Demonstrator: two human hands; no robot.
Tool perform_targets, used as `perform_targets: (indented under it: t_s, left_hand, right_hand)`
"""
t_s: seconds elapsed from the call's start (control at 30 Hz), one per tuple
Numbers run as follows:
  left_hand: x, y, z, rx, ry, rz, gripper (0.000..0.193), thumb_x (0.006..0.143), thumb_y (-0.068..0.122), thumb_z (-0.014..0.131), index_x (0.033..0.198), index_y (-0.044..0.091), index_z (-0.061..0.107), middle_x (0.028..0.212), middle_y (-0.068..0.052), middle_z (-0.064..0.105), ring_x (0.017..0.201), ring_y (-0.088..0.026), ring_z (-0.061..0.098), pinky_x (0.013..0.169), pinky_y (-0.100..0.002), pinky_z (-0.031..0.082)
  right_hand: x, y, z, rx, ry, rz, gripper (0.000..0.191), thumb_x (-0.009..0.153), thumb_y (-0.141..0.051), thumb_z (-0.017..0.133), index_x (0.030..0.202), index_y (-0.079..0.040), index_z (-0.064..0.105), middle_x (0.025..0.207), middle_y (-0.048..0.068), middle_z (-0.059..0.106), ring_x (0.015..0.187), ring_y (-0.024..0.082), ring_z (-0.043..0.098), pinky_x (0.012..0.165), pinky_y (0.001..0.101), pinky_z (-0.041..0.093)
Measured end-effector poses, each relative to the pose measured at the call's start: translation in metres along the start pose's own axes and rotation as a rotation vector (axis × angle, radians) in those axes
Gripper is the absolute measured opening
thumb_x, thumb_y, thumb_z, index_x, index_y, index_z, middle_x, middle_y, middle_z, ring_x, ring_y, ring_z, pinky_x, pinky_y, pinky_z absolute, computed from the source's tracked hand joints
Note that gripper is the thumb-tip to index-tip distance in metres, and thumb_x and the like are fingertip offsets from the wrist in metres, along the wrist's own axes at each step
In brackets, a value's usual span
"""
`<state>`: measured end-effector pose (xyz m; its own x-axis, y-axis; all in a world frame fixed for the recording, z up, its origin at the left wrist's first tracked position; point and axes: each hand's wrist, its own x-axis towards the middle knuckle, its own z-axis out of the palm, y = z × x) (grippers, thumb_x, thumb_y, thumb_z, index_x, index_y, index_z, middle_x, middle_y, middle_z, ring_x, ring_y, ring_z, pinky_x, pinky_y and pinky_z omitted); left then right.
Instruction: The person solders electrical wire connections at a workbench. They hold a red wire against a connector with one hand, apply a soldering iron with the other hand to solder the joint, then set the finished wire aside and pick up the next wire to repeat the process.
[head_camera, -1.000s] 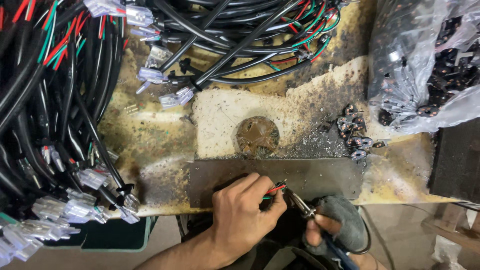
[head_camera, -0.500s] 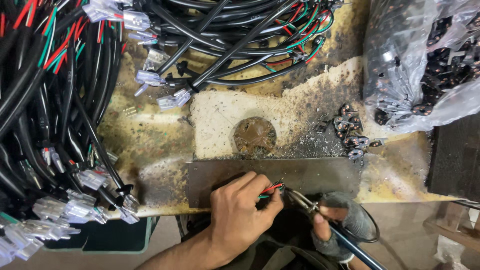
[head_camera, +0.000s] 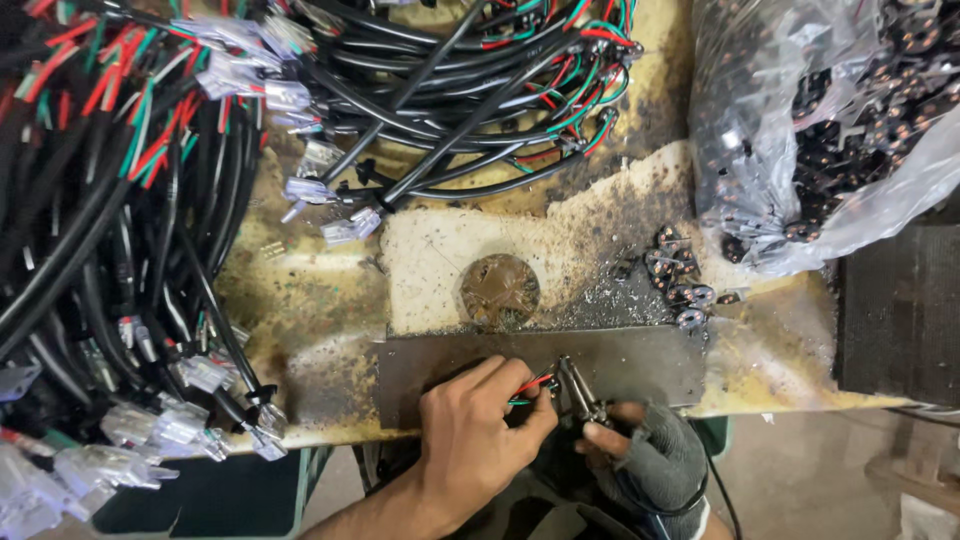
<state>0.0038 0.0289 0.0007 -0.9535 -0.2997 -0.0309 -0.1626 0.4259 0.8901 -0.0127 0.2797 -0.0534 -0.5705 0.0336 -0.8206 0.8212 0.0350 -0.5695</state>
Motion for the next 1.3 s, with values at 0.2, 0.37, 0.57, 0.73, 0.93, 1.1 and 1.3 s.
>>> perform_targets:
  t_s: [0.2, 0.37, 0.57, 0.73, 0.93, 1.1, 1.3]
  left_hand:
    - [0.002, -0.002, 0.001, -0.028, 0.008, 0.022, 0.016, 0.077, 0.013, 0.079, 0.076, 0.006, 0.064, 0.072, -0.009, 0.066, 0.061, -0.032, 0.066, 0.052, -0.040, 0.050]
    - [0.003, -0.004, 0.002, -0.011, -0.021, -0.032, 0.017, 0.075, 0.014, 0.079, 0.075, 0.006, 0.064, 0.070, -0.009, 0.067, 0.058, -0.031, 0.066, 0.049, -0.040, 0.049]
    - [0.001, -0.005, 0.003, 0.005, 0.000, 0.005, 0.017, 0.077, 0.014, 0.079, 0.075, 0.007, 0.063, 0.071, -0.009, 0.066, 0.060, -0.032, 0.066, 0.050, -0.040, 0.049]
    - [0.002, -0.008, 0.001, 0.020, -0.046, -0.009, 0.019, 0.077, 0.016, 0.079, 0.077, 0.008, 0.063, 0.072, -0.009, 0.066, 0.061, -0.032, 0.067, 0.051, -0.041, 0.050]
    - [0.002, -0.011, -0.001, 0.083, -0.021, 0.071, 0.024, 0.072, 0.018, 0.084, 0.081, 0.006, 0.065, 0.074, -0.012, 0.065, 0.068, -0.037, 0.066, 0.054, -0.043, 0.050]
    - [-0.002, -0.017, -0.006, -0.195, 0.055, 0.148, 0.015, 0.077, 0.009, 0.081, 0.089, 0.004, 0.073, 0.084, -0.010, 0.071, 0.072, -0.026, 0.074, 0.063, -0.033, 0.059]
    - [-0.006, -0.021, -0.002, -0.155, 0.151, 0.015, 0.008, 0.083, 0.007, 0.081, 0.088, 0.002, 0.078, 0.080, -0.010, 0.074, 0.067, -0.022, 0.075, 0.059, -0.031, 0.057]
  right_hand:
    - [-0.010, -0.024, 0.022, -0.955, 0.058, -0.311, 0.040, 0.068, -0.039, 0.094, 0.073, -0.003, 0.077, 0.053, 0.009, 0.062, 0.051, 0.019, 0.057, 0.051, 0.0338, 0.043]
    - [-0.011, -0.031, 0.030, -1.005, 0.027, -0.514, 0.040, 0.065, -0.041, 0.094, 0.076, -0.007, 0.076, 0.053, 0.005, 0.064, 0.049, 0.018, 0.062, 0.050, 0.0338, 0.048]
    - [-0.015, -0.041, 0.021, -1.359, -0.234, -1.498, 0.026, 0.073, -0.025, 0.082, 0.099, -0.024, 0.077, 0.088, 0.004, 0.070, 0.069, 0.023, 0.063, 0.056, 0.0360, 0.047]
    - [0.004, -0.046, 0.025, -0.857, -0.493, -1.266, 0.023, 0.088, -0.018, 0.084, 0.106, -0.013, 0.070, 0.094, -0.003, 0.068, 0.084, 0.014, 0.069, 0.069, 0.0292, 0.054]
    - [0.022, -0.016, 0.078, -0.051, -0.512, -0.853, 0.039, 0.089, 0.010, 0.070, 0.109, -0.011, 0.043, 0.113, 0.015, 0.066, 0.098, 0.018, 0.067, 0.080, 0.0286, 0.056]
    - [0.022, -0.019, 0.080, -0.322, -0.316, -1.108, 0.048, 0.086, 0.004, 0.075, 0.111, -0.013, 0.037, 0.096, 0.008, 0.067, 0.090, 0.013, 0.067, 0.084, 0.0251, 0.053]
    - [0.027, -0.011, 0.068, -0.379, -0.201, -0.903, 0.051, 0.081, 0.000, 0.082, 0.104, -0.014, 0.038, 0.085, 0.006, 0.074, 0.073, 0.012, 0.066, 0.068, 0.0258, 0.053]
